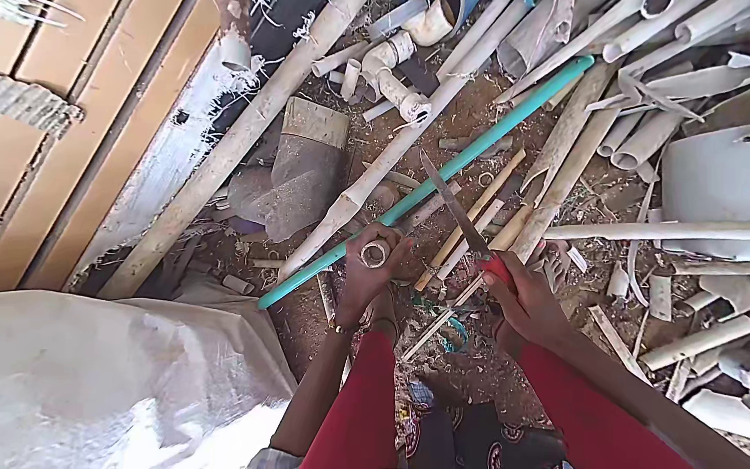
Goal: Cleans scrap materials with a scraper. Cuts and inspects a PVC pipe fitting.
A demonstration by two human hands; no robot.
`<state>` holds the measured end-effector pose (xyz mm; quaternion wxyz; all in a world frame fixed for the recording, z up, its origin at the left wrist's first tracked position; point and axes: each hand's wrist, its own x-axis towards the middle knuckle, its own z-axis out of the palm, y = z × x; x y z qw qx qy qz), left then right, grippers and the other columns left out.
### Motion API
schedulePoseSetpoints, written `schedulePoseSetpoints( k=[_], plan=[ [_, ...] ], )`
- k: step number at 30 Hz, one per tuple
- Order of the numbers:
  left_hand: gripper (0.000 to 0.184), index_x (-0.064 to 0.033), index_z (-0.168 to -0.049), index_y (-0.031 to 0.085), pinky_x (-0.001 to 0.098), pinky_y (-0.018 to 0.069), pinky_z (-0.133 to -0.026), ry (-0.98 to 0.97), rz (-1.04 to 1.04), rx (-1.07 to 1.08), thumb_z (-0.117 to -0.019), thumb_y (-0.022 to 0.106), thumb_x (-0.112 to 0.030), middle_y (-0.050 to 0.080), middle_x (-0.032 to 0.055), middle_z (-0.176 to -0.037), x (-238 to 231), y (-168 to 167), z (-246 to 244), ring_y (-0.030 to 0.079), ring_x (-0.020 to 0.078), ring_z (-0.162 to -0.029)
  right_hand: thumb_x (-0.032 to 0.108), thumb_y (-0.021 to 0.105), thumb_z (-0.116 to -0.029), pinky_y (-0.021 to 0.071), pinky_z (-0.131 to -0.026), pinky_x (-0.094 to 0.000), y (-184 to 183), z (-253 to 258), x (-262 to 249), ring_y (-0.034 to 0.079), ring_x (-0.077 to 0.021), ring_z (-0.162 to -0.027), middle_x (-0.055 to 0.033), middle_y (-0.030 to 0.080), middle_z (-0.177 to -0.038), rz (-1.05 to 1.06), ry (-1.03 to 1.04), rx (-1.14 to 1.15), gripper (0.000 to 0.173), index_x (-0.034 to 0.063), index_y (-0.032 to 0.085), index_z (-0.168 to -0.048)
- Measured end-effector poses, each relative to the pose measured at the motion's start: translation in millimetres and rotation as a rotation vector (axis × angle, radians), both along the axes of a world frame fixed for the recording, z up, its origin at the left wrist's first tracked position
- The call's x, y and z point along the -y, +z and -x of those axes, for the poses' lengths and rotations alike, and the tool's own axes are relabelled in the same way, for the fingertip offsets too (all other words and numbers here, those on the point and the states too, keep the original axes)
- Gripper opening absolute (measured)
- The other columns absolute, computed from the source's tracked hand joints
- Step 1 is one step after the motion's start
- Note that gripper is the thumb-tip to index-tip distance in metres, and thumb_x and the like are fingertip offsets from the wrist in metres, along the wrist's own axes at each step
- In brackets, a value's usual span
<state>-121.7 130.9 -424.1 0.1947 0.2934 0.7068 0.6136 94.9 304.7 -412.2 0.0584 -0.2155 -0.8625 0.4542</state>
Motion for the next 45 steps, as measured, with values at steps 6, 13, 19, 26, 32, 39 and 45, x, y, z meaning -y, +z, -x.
schedulePoseSetpoints(
  k=[6, 13, 19, 26, 32, 39, 45],
  plan=[
    [0.018, -0.0124, -0.087, 0.068, 0.0289, 0.0574, -0.077, -0.036, 0.250, -0.080, -0.0848, 0.081, -0.026, 0.069, -0.0022, -0.084, -2, -8, -5, 0.067, 0.0071, -0.080, 0.028, 0.055, -0.1041, 0.0520, -0.078, -0.0592, -3, 3, -5, 0.068, -0.0432, -0.088, -0.0229, 0.068, -0.090, 0.066, 0.175, 0.690, 0.041, 0.0010, 0.056, -0.134],
    [0.012, -0.0049, -0.095, 0.064, 0.0339, 0.0594, -0.081, 0.202, 0.103, 0.293, -0.0969, 0.063, -0.017, 0.072, 0.0010, -0.083, -7, -7, -8, 0.071, 0.0109, -0.080, 0.029, 0.058, -0.0915, 0.0492, -0.057, -0.0460, -2, -3, -4, 0.062, -0.0278, -0.062, -0.0139, 0.062, -0.072, -0.141, -0.161, 0.238, 0.037, -0.0044, 0.064, -0.109],
    [0.047, -0.0162, -0.074, 0.047, 0.0233, 0.0526, -0.052, 0.442, -0.169, 0.921, -0.1123, 0.031, -0.039, 0.041, -0.0071, -0.050, -18, 45, 8, 0.046, 0.0068, -0.041, 0.028, 0.074, -0.0826, 0.0507, -0.097, -0.0488, 11, 16, -13, 0.061, -0.0376, -0.119, -0.0231, 0.064, -0.129, -0.225, -0.062, -0.060, 0.044, -0.0044, 0.066, -0.110],
    [0.043, -0.0147, -0.079, 0.051, 0.0230, 0.0532, -0.047, 0.496, -0.142, 1.292, -0.1077, 0.043, -0.046, 0.040, -0.0058, -0.049, -20, 45, 10, 0.047, 0.0067, -0.039, 0.026, 0.071, -0.0853, 0.0423, -0.106, -0.0591, 16, 26, -18, 0.058, -0.0394, -0.128, -0.0117, 0.071, -0.122, -0.326, 0.156, -0.044, 0.028, 0.0052, 0.066, -0.104],
    [0.039, -0.0104, -0.131, 0.053, 0.0460, 0.0618, -0.086, 0.058, -0.136, 1.191, -0.1101, 0.030, -0.033, 0.071, 0.0091, -0.093, -14, 77, -13, 0.073, 0.0245, -0.086, 0.043, 0.075, -0.0876, 0.0497, -0.071, -0.0179, 36, 9, -9, 0.060, -0.0010, -0.077, -0.0027, 0.066, -0.087, 0.151, 0.075, 0.049, 0.046, 0.0029, 0.063, -0.108],
    [0.054, 0.0003, -0.139, 0.039, 0.0305, 0.0575, -0.094, -0.221, -0.008, 0.832, -0.0982, 0.063, -0.026, 0.069, 0.0002, -0.098, -18, 86, -36, 0.069, 0.0103, -0.095, 0.038, 0.079, -0.0840, 0.0498, -0.070, -0.0116, 25, 22, 9, 0.059, 0.0072, -0.075, 0.0037, 0.066, -0.086, 0.335, -0.031, 0.105, 0.045, 0.0038, 0.064, -0.110],
    [0.048, -0.0073, -0.107, 0.066, 0.0199, 0.0544, -0.056, 0.151, 0.223, 0.059, -0.0914, 0.067, -0.053, 0.064, -0.0096, -0.074, 13, 87, -8, 0.060, -0.0013, -0.060, 0.041, 0.065, -0.0927, 0.0503, -0.059, -0.0233, 15, 9, 4, 0.058, -0.0038, -0.064, -0.0007, 0.064, -0.076, 0.106, -0.153, 0.135, 0.038, 0.0037, 0.067, -0.101]
  ],
)
